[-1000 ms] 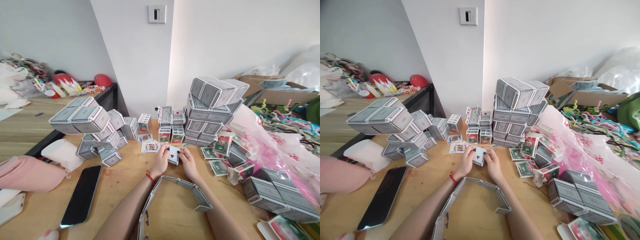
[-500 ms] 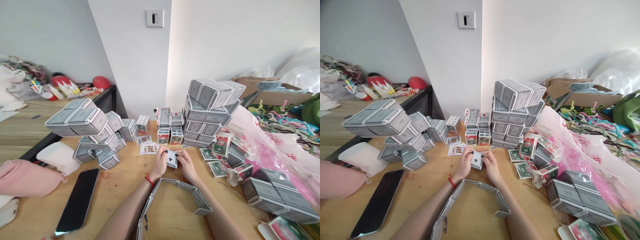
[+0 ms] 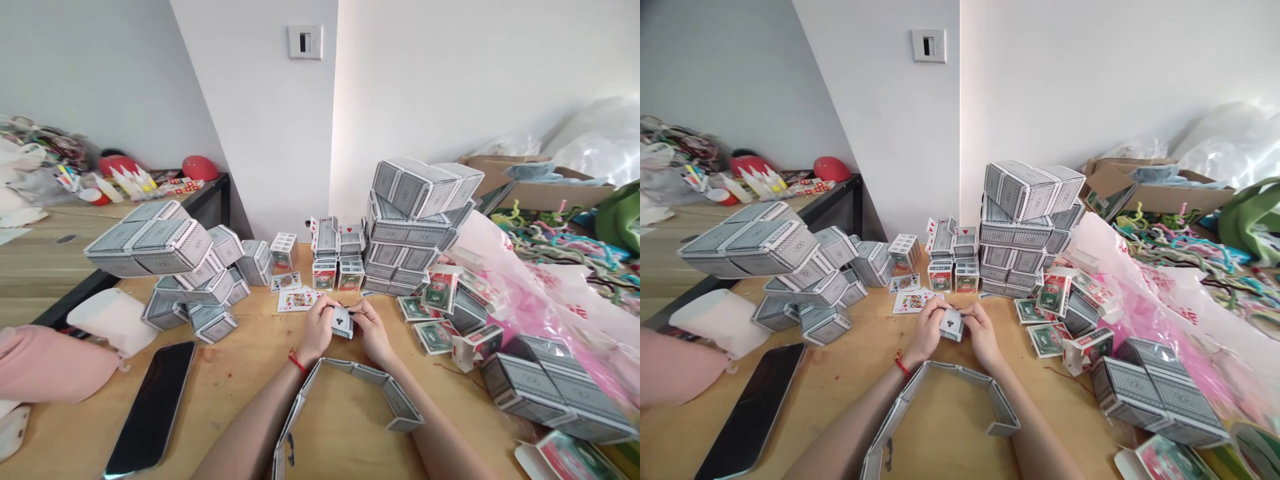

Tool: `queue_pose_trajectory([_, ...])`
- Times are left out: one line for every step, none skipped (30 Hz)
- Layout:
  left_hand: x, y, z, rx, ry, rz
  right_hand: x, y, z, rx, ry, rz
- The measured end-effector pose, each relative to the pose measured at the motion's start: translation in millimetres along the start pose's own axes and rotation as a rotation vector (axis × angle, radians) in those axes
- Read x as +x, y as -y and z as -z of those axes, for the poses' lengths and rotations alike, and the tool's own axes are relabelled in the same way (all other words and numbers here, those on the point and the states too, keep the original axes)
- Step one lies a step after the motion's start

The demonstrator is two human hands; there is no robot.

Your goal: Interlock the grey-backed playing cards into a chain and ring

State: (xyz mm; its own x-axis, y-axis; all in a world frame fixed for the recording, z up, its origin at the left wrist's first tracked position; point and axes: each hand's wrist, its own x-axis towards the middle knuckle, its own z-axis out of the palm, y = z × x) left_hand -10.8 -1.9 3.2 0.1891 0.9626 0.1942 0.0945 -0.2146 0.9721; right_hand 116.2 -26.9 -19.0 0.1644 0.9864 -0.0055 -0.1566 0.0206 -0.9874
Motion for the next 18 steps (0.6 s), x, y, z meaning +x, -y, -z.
queue_pose_trajectory([0.2,0.0,-0.2,0.003,-0.004,-0.003,0.0,-0.2,0.0,0.013,-0.007,-0.004])
queue_pose_trajectory([0.5,0.0,-0.3,0.006,-0.006,-0.007,-0.1,0.1,-0.1,0.03,-0.011,-0.011])
queue_pose_trajectory([0.8,0.0,-0.3,0.009,-0.005,-0.01,-0.3,0.9,-0.3,0.053,-0.009,-0.021])
queue_pose_trajectory([1.2,0.1,-0.2,0.012,-0.002,-0.015,-0.6,2.2,-0.5,0.084,0.0,-0.037])
queue_pose_trajectory([1.6,0.2,0.0,0.014,0.0,-0.02,-1.0,3.9,-0.9,0.124,0.019,-0.06])
queue_pose_trajectory([2.0,0.4,0.4,0.014,-0.001,-0.028,-1.3,5.8,-1.4,0.172,0.045,-0.088])
queue_pose_trajectory([2.5,0.6,1.0,0.014,-0.003,-0.037,-1.6,7.7,-2.0,0.223,0.071,-0.117])
queue_pose_trajectory([3.0,0.9,1.7,0.016,-0.008,-0.046,-1.7,9.4,-2.5,0.273,0.095,-0.142])
queue_pose_trajectory([3.4,1.2,2.6,0.021,-0.015,-0.056,-1.6,10.6,-3.1,0.317,0.115,-0.159])
queue_pose_trajectory([3.8,1.4,3.4,0.028,-0.023,-0.065,-1.4,11.2,-3.7,0.348,0.132,-0.168])
queue_pose_trajectory([4.0,1.6,4.2,0.039,-0.029,-0.075,-1.2,11.1,-4.2,0.363,0.143,-0.174])
queue_pose_trajectory([4.2,1.7,4.9,0.051,-0.035,-0.085,-0.9,10.4,-4.6,0.364,0.153,-0.18])
queue_pose_trajectory([4.1,1.8,5.3,0.063,-0.038,-0.094,-0.8,9.3,-5.0,0.353,0.162,-0.191])
queue_pose_trajectory([4.0,1.8,5.6,0.075,-0.038,-0.102,-0.8,7.9,-5.4,0.337,0.171,-0.209])
queue_pose_trajectory([3.8,1.8,5.6,0.086,-0.035,-0.109,-0.9,6.4,-5.8,0.321,0.178,-0.234])
queue_pose_trajectory([3.5,1.8,5.4,0.098,-0.03,-0.116,-1.2,5.2,-6.3,0.311,0.184,-0.261])
queue_pose_trajectory([3.4,1.8,5.2,0.109,-0.026,-0.123,-1.6,4.4,-6.7,0.314,0.189,-0.285])
queue_pose_trajectory([3.3,1.9,4.9,0.12,-0.026,-0.13,-2.1,4.1,-7.1,0.329,0.196,-0.308])
